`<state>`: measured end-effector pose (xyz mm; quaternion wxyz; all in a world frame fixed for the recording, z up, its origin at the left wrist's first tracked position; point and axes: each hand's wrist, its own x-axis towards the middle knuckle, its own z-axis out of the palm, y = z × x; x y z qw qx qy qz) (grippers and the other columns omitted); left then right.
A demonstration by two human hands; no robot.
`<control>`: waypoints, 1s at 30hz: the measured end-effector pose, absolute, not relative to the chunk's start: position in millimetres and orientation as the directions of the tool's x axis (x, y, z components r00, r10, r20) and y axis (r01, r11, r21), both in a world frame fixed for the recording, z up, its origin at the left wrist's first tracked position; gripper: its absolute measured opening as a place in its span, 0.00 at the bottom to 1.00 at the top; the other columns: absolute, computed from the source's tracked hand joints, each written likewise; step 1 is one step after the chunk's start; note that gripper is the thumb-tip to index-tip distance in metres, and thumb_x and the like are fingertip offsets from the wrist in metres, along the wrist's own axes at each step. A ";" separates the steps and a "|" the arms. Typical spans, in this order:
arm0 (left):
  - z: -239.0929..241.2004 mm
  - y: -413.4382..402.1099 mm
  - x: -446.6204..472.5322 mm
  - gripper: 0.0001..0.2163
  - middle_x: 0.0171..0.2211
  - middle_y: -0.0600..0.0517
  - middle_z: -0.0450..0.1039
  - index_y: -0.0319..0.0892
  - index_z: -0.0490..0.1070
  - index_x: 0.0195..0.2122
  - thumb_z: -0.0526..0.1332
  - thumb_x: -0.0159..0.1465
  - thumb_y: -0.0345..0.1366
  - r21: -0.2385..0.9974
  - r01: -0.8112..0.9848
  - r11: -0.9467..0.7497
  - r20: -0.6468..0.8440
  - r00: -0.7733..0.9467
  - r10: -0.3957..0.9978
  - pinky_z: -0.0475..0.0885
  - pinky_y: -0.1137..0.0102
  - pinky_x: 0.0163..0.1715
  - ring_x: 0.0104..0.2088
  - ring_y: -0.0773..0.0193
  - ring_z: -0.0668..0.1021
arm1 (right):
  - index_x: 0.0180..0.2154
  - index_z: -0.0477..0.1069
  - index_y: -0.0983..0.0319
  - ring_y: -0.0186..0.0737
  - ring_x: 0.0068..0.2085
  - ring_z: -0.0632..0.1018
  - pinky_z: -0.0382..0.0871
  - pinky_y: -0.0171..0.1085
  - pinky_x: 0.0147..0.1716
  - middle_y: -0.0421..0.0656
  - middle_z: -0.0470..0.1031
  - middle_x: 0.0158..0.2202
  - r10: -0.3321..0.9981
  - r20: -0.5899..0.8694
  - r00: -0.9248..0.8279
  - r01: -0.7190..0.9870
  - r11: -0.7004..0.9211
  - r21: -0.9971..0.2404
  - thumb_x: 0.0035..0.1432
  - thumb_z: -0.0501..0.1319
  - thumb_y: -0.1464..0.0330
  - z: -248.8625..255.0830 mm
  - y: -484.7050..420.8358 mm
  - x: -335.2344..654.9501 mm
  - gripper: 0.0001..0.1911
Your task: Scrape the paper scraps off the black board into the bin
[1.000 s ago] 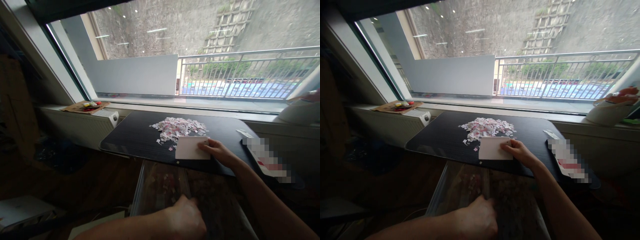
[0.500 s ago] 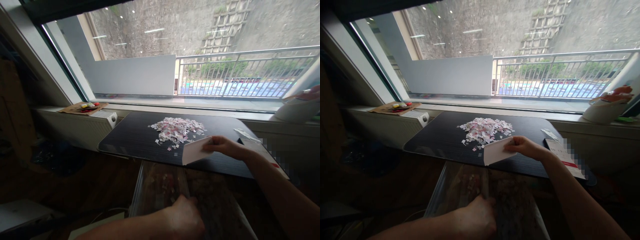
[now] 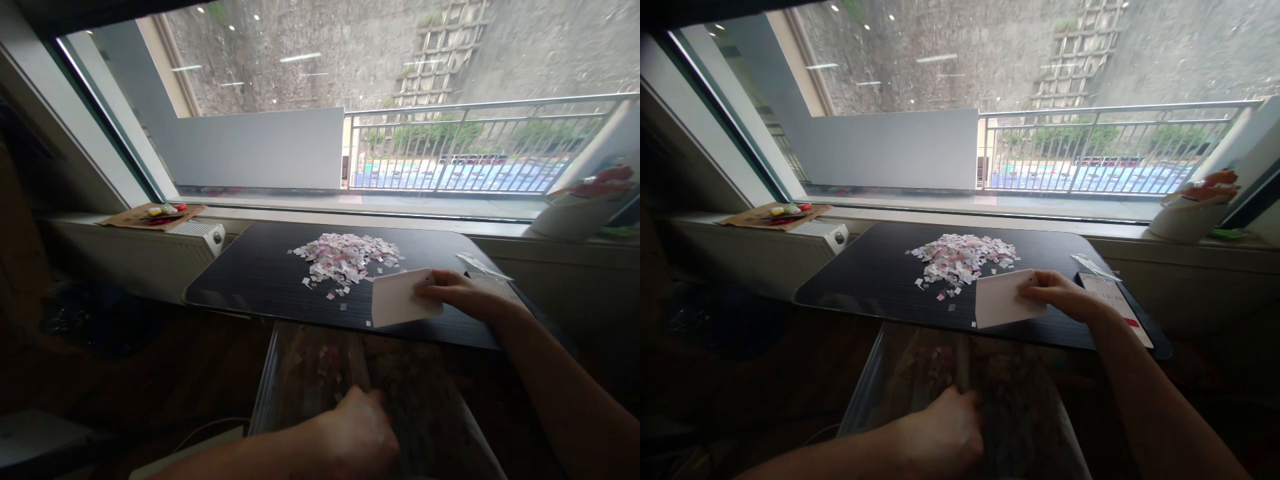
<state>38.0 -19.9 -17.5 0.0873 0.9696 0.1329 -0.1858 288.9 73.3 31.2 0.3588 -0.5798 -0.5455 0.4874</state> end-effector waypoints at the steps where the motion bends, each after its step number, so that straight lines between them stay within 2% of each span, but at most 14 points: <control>1: -17.8 -19.9 37.9 0.09 0.22 0.48 0.71 0.38 0.72 0.23 0.66 0.59 0.31 0.118 0.289 -0.950 -0.376 0.899 0.227 0.51 0.68 0.21 0.30 0.60 0.70 | 0.26 0.81 0.61 0.39 0.27 0.77 0.71 0.37 0.28 0.41 0.82 0.26 0.980 -0.190 -0.058 0.286 -0.166 -0.944 0.28 0.78 0.50 33.4 71.6 291.4 0.26; 3: -19.5 -19.8 37.6 0.09 0.23 0.47 0.72 0.38 0.72 0.23 0.66 0.59 0.31 0.119 0.284 -0.952 -0.370 0.902 0.223 0.52 0.67 0.21 0.30 0.59 0.70 | 0.27 0.81 0.60 0.40 0.27 0.78 0.71 0.38 0.28 0.42 0.83 0.27 0.981 -0.192 -0.017 0.283 -0.179 -0.942 0.28 0.79 0.50 36.1 69.6 294.6 0.25; 7: -24.8 -20.0 36.6 0.09 0.22 0.47 0.70 0.38 0.72 0.22 0.65 0.59 0.30 0.121 0.290 -0.949 -0.363 0.903 0.230 0.53 0.67 0.21 0.29 0.59 0.68 | 0.25 0.81 0.59 0.40 0.28 0.77 0.71 0.37 0.29 0.42 0.83 0.28 0.995 -0.085 0.048 0.280 -0.095 -0.955 0.27 0.78 0.48 33.6 70.8 290.4 0.25; 11: -32.8 -20.9 34.4 0.08 0.19 0.48 0.66 0.38 0.72 0.23 0.66 0.59 0.30 0.107 0.289 -0.951 -0.341 0.909 0.238 0.54 0.68 0.23 0.30 0.59 0.69 | 0.25 0.80 0.60 0.37 0.27 0.76 0.70 0.37 0.29 0.41 0.82 0.27 0.993 -0.116 -0.010 0.244 -0.111 -0.963 0.27 0.79 0.49 27.1 74.0 278.6 0.25; 18: -35.6 -21.2 33.1 0.07 0.21 0.47 0.67 0.39 0.73 0.24 0.65 0.60 0.30 0.124 0.295 -0.947 -0.335 0.911 0.239 0.56 0.66 0.23 0.32 0.57 0.69 | 0.27 0.81 0.61 0.38 0.28 0.76 0.71 0.37 0.31 0.41 0.82 0.27 0.987 -0.147 -0.069 0.242 -0.126 -0.962 0.31 0.78 0.51 23.1 70.3 285.7 0.24; 22: -30.7 -20.5 34.8 0.08 0.20 0.47 0.67 0.38 0.72 0.23 0.65 0.60 0.30 0.111 0.294 -0.949 -0.357 0.903 0.238 0.56 0.66 0.22 0.30 0.58 0.69 | 0.26 0.81 0.59 0.38 0.28 0.76 0.69 0.36 0.28 0.40 0.81 0.26 0.984 -0.155 -0.086 0.280 -0.126 -0.952 0.34 0.77 0.51 26.4 61.9 297.1 0.21; 27: -28.6 -20.8 35.6 0.09 0.19 0.48 0.65 0.39 0.71 0.23 0.66 0.60 0.31 0.088 0.272 -0.958 -0.358 0.906 0.224 0.55 0.68 0.21 0.30 0.59 0.71 | 0.26 0.81 0.59 0.39 0.28 0.76 0.70 0.37 0.29 0.41 0.82 0.28 0.990 -0.142 0.015 0.300 -0.139 -0.944 0.29 0.78 0.49 34.7 55.2 291.6 0.25; 30: -26.0 -21.1 36.3 0.09 0.19 0.48 0.64 0.39 0.72 0.23 0.65 0.61 0.31 0.077 0.268 -0.960 -0.374 0.901 0.221 0.58 0.68 0.22 0.30 0.58 0.72 | 0.25 0.79 0.60 0.39 0.29 0.76 0.71 0.38 0.30 0.41 0.81 0.27 0.990 -0.139 0.016 0.298 -0.137 -0.945 0.27 0.78 0.47 36.0 55.7 284.0 0.27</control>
